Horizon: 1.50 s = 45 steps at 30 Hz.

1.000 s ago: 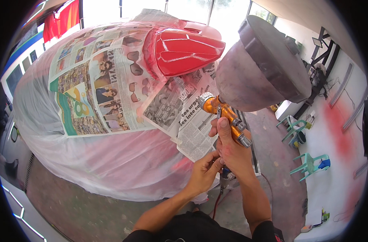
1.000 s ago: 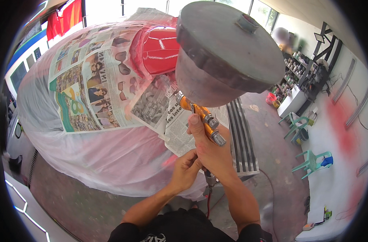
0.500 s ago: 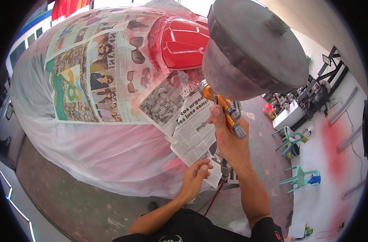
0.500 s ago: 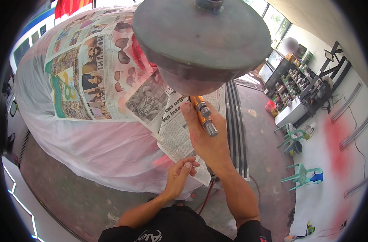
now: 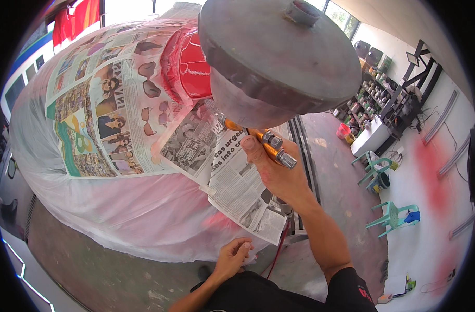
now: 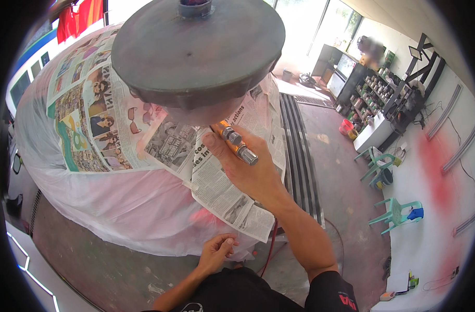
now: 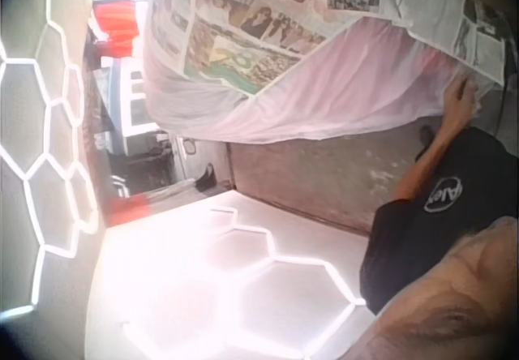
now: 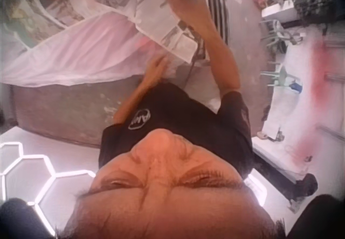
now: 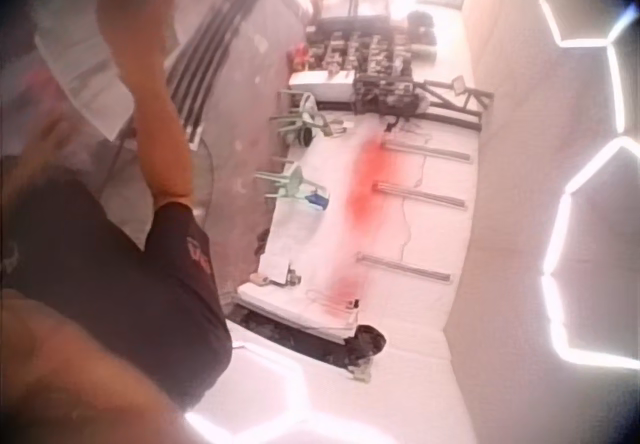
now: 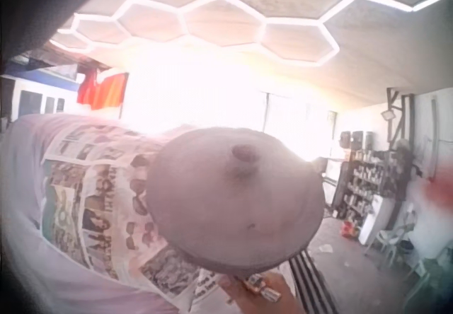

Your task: The person uses a spray gun to apply red paint to a vehicle part that is masked with newspaper and plastic sheeting. They move the spray gun in steady, sweeping motions across the surface to ensure even coverage.

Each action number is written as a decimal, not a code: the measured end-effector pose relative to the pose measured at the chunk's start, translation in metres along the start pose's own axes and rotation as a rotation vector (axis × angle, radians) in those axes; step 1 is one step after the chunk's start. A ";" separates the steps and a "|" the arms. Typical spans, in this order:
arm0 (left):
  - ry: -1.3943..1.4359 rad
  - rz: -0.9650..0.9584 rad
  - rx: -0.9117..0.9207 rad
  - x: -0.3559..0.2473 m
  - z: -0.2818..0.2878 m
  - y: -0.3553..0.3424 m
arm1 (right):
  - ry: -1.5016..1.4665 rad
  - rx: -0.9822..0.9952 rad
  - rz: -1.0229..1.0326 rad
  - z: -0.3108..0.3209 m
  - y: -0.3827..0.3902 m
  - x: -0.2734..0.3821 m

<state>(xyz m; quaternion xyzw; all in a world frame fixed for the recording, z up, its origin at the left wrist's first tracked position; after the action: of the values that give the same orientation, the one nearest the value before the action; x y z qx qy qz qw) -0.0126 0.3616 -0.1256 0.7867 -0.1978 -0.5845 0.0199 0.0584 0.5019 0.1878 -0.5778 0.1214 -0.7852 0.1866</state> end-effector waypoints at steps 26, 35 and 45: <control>-0.287 0.135 -0.213 0.030 0.045 0.040 | -0.179 0.128 -0.074 0.081 -0.016 -0.042; -0.533 0.122 -0.292 0.009 0.016 0.044 | -0.235 0.001 -0.011 0.148 -0.055 -0.066; -0.539 0.258 -0.394 0.062 0.026 0.052 | -0.269 -0.041 -0.051 0.196 -0.074 -0.084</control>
<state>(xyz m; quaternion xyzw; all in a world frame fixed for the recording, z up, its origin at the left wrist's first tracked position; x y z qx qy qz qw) -0.0366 0.2984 -0.1772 0.5540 -0.1770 -0.7906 0.1918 0.2557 0.6101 0.2047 -0.6843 0.0966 -0.7026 0.1693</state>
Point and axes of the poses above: each hand's wrist, its own y-axis away from the middle knuckle, its own z-axis out of the back of the hand, x = y × z, the point moved 10 cm from there along -y, towards the middle knuckle
